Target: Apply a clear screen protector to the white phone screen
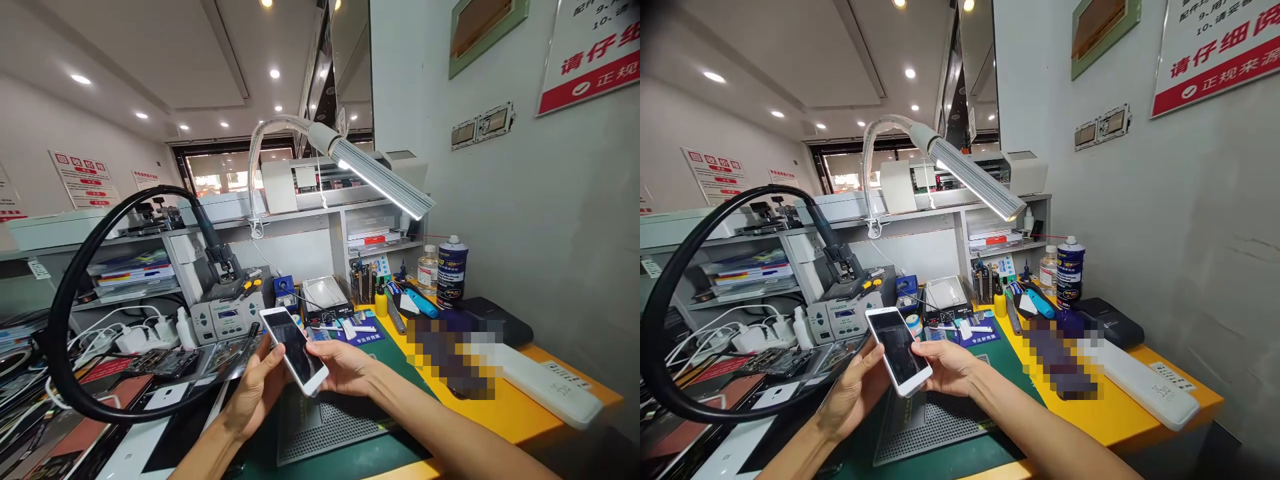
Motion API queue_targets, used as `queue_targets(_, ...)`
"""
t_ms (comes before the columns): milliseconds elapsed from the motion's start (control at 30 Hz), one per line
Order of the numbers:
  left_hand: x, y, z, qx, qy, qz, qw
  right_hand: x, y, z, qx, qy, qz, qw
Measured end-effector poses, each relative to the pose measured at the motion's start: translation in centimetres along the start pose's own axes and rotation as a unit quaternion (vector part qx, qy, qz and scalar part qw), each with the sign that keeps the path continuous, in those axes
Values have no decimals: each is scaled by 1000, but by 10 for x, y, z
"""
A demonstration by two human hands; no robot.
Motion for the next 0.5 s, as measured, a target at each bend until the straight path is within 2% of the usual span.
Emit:
queue_targets(100,1,7,-10,12,-2,4,1000,1,0,-2,15,15,29,999)
queue_targets(200,5,20,-17,62,-4,4,998,-3,4,-2,61,70,115,989)
queue_targets(300,12,34,-19,114,-27,0,993,-11,3,4,107,164,257,946)
queue_targets(367,14,41,-18,138,-32,-4,990,-13,-4,9,92,208,325,918)
queue_targets(500,13,48,-16,160,-14,-13,987,-7,-20,18,61,233,435,868)
Point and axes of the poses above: each hand's wrist, its own z-axis away from the middle knuckle, its own y-axis out of the back of the hand, x = y × z, the point moved 3 cm from there along -z, towards the middle knuckle, and after that the axes turned 1 degree about y, right-handed, at the moved point
